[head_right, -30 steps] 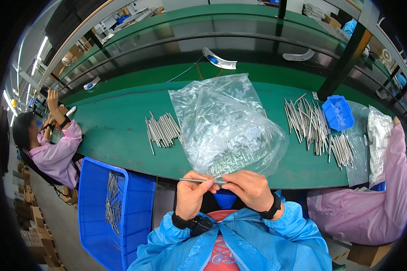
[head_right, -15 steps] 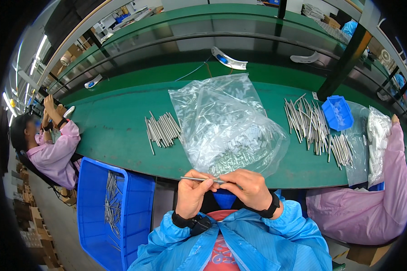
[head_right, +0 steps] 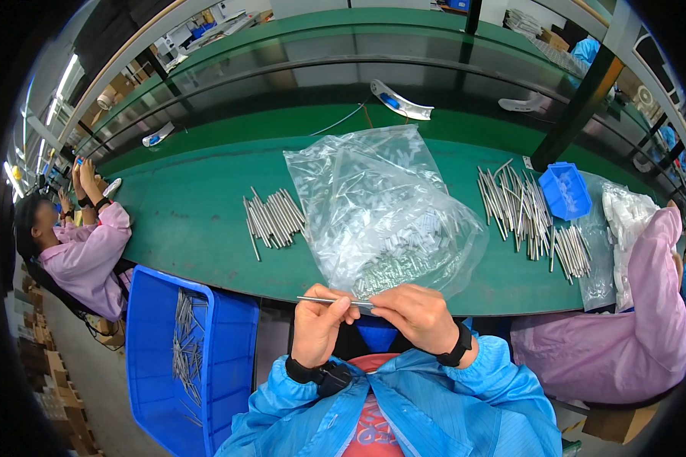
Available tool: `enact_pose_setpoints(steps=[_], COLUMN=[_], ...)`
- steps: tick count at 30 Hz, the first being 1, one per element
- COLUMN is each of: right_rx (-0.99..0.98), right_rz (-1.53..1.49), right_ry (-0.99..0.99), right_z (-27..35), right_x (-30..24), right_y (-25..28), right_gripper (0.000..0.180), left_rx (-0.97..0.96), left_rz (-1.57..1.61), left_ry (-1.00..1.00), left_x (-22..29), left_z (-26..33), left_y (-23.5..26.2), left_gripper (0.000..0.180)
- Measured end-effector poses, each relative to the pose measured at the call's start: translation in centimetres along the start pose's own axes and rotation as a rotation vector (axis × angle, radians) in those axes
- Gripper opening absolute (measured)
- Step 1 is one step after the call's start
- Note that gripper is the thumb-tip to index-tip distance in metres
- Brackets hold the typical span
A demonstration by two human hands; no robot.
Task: The recorder picks up small metal rods from a pile and places them into a plastic bag.
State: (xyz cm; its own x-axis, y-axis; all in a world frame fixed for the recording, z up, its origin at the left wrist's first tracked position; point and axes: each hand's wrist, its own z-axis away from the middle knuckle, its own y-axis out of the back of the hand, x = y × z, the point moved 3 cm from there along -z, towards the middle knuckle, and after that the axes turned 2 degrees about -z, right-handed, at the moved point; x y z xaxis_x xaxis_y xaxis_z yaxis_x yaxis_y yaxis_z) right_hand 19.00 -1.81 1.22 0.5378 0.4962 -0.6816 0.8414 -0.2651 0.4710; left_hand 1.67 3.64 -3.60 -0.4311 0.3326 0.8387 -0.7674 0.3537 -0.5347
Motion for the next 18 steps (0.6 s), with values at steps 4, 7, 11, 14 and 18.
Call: enact_pose_setpoints(steps=[4, 7, 11, 14, 18], right_rx=[0.006, -0.006, -0.156, -0.086, -0.28], right_rz=[0.014, 0.017, -0.049, 0.175, 0.488], right_ry=[0.069, 0.034, -0.105, -0.122, -0.025], right_z=[0.1, 0.4, -0.2, -0.7, -2.3], right_x=[0.1, 0.0, 0.0, 3.5, 6.7], right_y=[-0.5, -1.1, -0.8, 0.4, 1.6], right_gripper=[0.018, 0.017, 0.014, 0.01, 0.019], left_rx=[-0.013, -0.03, -0.032, -0.002, -0.098], left_rz=[-0.027, -0.057, -0.091, -0.029, -0.062], left_ry=[-0.005, -0.003, -0.004, 0.014, 0.103], left_x=[0.0, -0.1, 0.0, 0.6, 1.0], left_z=[0.0, -0.1, 0.0, -0.2, 0.0], left_y=[0.0, 0.1, 0.7, 0.5, 1.3], left_gripper=[0.011, 0.011, 0.011, 0.008, 0.012])
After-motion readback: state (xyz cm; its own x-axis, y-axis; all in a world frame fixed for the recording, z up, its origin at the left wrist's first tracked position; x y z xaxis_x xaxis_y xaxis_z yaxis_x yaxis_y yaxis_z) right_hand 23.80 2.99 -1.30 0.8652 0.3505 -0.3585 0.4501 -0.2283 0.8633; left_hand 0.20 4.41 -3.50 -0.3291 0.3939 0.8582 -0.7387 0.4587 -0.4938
